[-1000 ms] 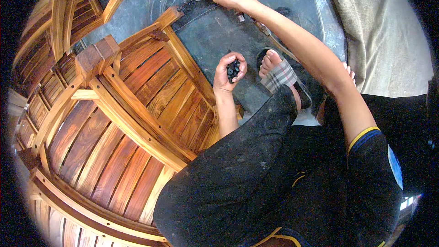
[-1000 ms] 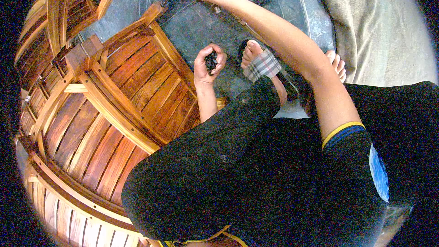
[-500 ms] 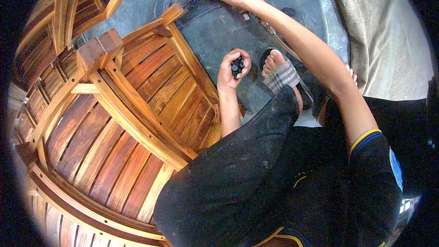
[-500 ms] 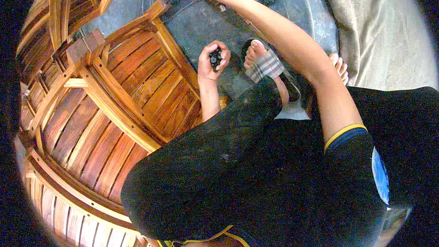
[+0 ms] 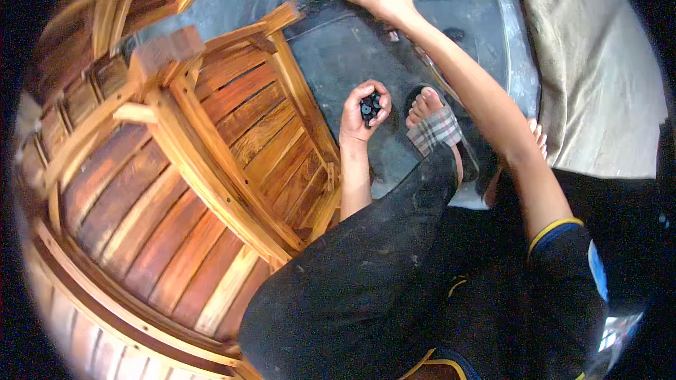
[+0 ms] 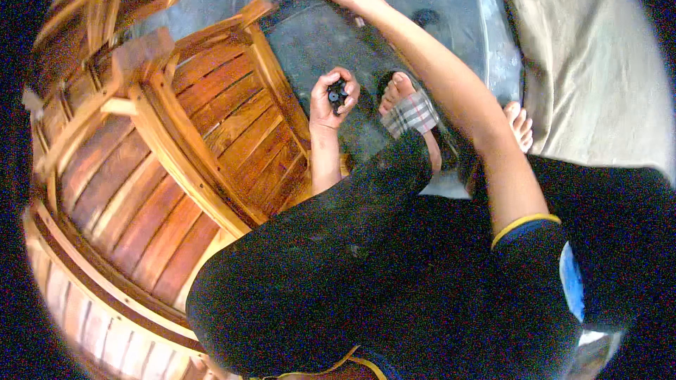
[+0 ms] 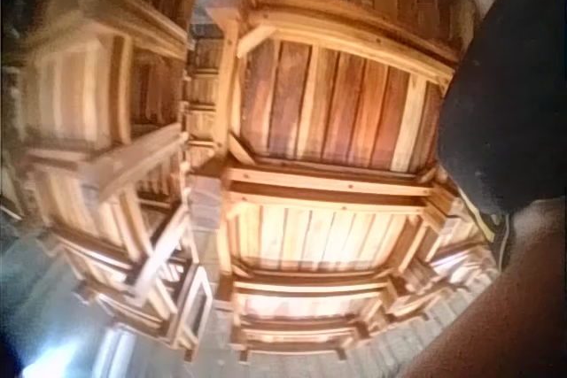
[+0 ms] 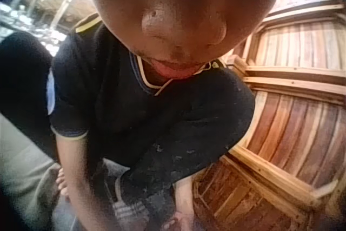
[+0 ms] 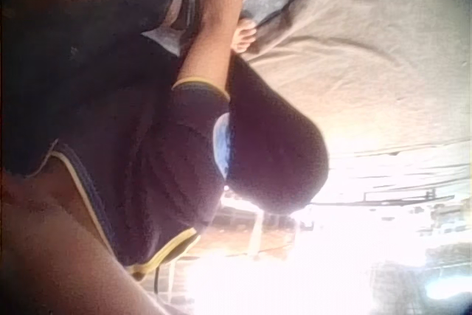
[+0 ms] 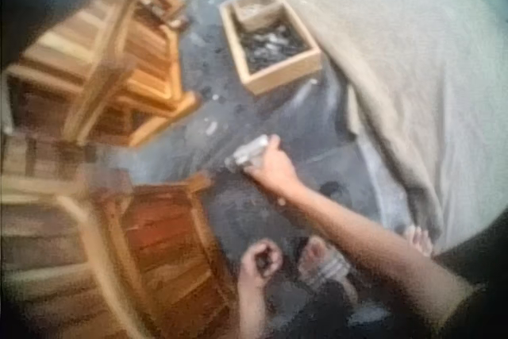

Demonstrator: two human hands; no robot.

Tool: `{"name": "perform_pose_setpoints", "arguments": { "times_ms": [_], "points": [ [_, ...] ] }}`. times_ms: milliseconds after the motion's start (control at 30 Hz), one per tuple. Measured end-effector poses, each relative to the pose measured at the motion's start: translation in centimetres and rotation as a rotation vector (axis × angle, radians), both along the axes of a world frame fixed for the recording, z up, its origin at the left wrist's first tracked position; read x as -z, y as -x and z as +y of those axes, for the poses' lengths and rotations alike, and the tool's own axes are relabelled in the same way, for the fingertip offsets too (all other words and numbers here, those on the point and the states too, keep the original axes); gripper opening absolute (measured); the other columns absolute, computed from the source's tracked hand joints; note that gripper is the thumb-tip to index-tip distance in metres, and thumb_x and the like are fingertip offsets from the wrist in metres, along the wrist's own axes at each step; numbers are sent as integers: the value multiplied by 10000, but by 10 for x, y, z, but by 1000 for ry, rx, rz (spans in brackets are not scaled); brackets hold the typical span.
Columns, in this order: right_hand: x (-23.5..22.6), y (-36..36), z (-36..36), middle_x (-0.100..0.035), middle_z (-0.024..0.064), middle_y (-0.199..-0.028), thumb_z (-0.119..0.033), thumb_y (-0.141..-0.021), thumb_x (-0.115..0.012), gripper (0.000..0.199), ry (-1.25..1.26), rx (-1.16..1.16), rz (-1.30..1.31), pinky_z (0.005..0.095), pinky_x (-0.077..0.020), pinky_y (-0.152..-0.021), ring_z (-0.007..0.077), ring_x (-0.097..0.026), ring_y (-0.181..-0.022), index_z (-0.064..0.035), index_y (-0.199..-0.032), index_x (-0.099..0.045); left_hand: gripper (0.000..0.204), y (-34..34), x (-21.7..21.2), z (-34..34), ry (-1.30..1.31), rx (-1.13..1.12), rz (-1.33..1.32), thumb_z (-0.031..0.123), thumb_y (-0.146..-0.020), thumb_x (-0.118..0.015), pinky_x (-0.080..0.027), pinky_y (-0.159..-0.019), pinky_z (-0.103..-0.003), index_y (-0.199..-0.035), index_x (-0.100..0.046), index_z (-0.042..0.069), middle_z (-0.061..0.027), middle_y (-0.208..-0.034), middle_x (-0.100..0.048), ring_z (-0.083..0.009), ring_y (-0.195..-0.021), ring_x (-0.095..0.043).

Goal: Assembling wooden chairs using a power drill and screws.

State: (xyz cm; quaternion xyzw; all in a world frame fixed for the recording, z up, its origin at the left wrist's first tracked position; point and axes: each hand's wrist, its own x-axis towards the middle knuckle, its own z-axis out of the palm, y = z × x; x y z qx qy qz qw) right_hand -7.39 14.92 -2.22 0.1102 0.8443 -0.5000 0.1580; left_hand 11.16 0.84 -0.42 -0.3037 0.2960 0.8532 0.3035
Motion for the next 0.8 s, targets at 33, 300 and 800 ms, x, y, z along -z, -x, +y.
{"name": "perform_pose_setpoints", "arguments": {
  "times_ms": [33,300,800],
  "points": [
    [14,-3,-1,-620,312,-861,-388,-690,-768,816,-1,7,59,435,-543,-671,412,-654,-754,92,-1126,-274,191,0,-2,0,27,0,-12,198,-847,-519,-298,-307,-206,-827,-581,18,-116,-660,-555,-166,-448,-493],
    [-4,-38,40,-608,205,-1055,-242,-615,-830,827,361,126,-298,319,-544,-655,241,-645,-826,46,-1224,-351,223,-26,-2,20,-70,-43,113,235,-859,-499,-311,-326,-212,-847,-560,21,-94,-665,-554,-146,-455,-494],
    [-95,-48,131,-675,161,-889,-160,-599,-779,648,-403,104,386,384,-516,-700,300,-663,-774,-122,-1194,-525,233,-8,8,43,-155,-235,154,212,-889,-475,-344,-338,-222,-920,-558,-3,-85,-700,-547,-145,-466,-477]
  ]
}}
